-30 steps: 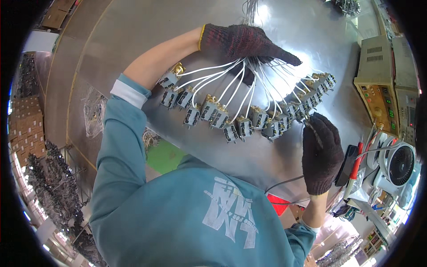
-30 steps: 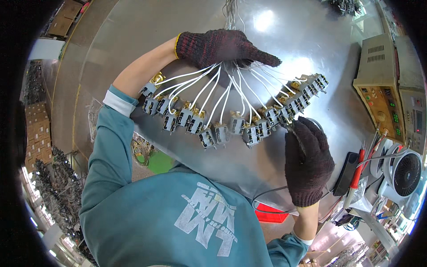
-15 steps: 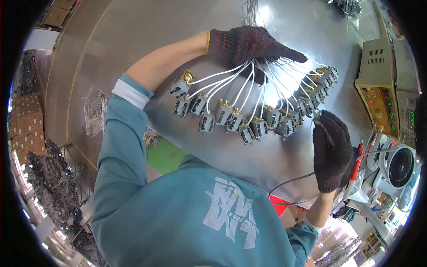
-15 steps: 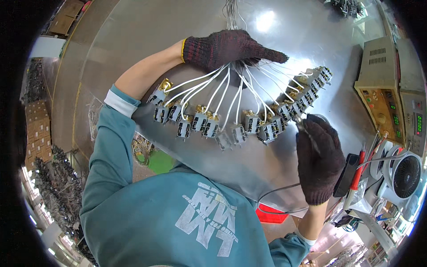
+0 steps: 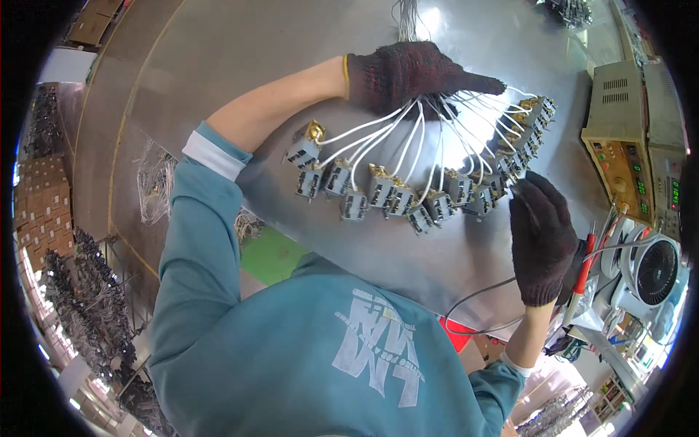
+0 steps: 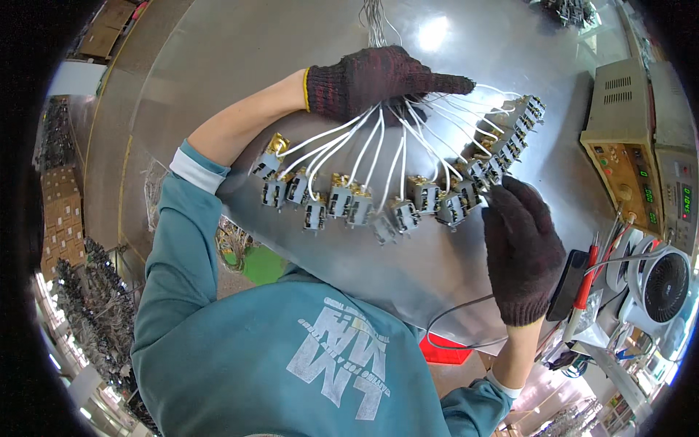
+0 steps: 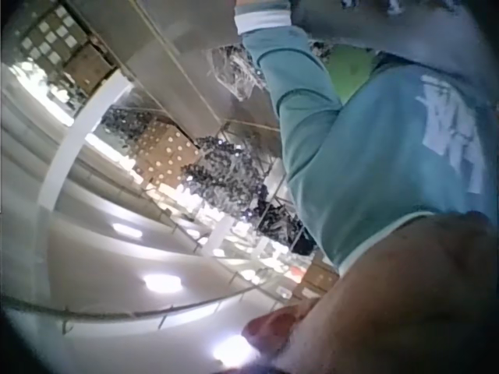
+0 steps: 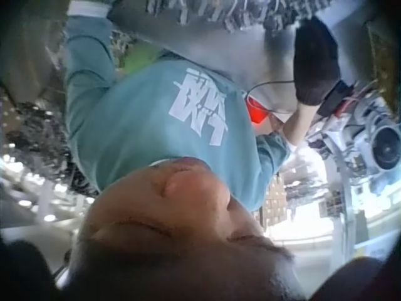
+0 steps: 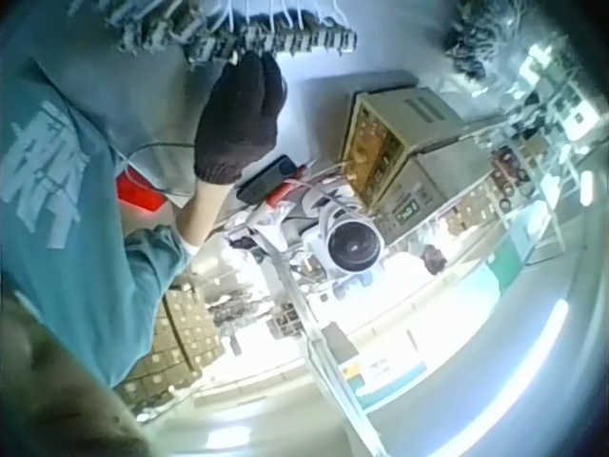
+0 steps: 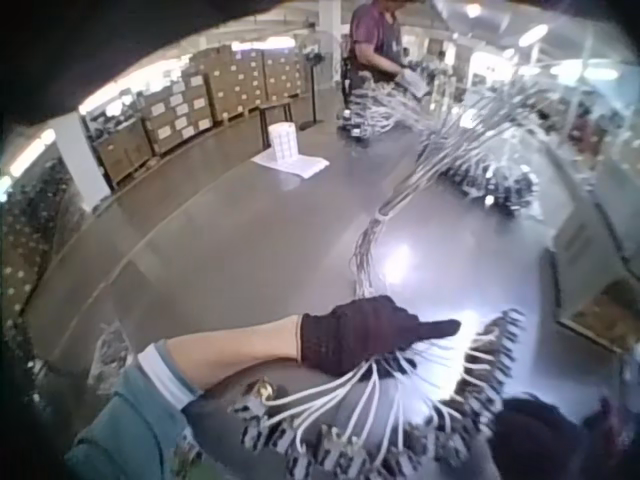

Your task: The recorder is organizing and counting wired electronic components on a metal workbench in a production facility.

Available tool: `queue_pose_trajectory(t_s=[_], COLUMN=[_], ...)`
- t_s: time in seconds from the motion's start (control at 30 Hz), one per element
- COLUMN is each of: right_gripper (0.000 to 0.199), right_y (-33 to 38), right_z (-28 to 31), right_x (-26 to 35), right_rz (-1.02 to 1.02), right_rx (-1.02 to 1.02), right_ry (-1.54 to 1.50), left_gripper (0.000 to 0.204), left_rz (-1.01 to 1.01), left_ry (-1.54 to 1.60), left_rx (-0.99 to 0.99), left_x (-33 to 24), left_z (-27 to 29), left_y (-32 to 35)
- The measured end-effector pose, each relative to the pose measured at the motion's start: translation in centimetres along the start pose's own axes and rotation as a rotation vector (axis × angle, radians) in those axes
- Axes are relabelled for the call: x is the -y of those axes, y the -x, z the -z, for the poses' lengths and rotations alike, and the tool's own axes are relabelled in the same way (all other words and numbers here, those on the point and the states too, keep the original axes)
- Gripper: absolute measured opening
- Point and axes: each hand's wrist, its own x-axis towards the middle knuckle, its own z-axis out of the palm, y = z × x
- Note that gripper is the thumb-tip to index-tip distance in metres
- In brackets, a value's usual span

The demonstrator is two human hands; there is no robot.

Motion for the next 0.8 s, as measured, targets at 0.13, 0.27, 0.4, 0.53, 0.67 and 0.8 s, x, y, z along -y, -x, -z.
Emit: queue_pose_trajectory(t_s=[0.13,0.27,0.4,0.53,0.67,0.8], right_gripper=[0.028,0.029,0.029,0.03,0.031,0.031], right_y=[1.5,1.6,0.8,0.3,0.7,1.5], right_z=[0.8,-0.5,-0.4,0.2,0.1,-0.1], right_x=[1.2,0.7,0.5,0.0,0.9,1.0], right_rz=[-0.222,-0.111,-0.006,-0.005,-0.062,-0.15], right_rx=[-0.017,-0.05,0.004,0.06,-0.049,-0.01], right_ry=[-0.178,-0.014,0.065,0.089,-0.089,-0.136], left_gripper=[0.096,0.087,0.102,0.103,0.105,0.104], left_rz=[0.019,-0.045,0.04,0.097,0.128,0.066], left_ry=[-0.024,-0.08,-0.1,-0.169,-0.215,-0.145], left_rx=[-0.019,-0.112,-0.022,0.03,0.022,-0.022], left_x=[0.0,0.5,0.3,-0.2,-0.7,-0.1], left_z=[-0.3,-0.7,-0.5,0.0,0.1,-0.4], left_y=[-0.1,0.1,0.2,0.0,0.6,0.3])
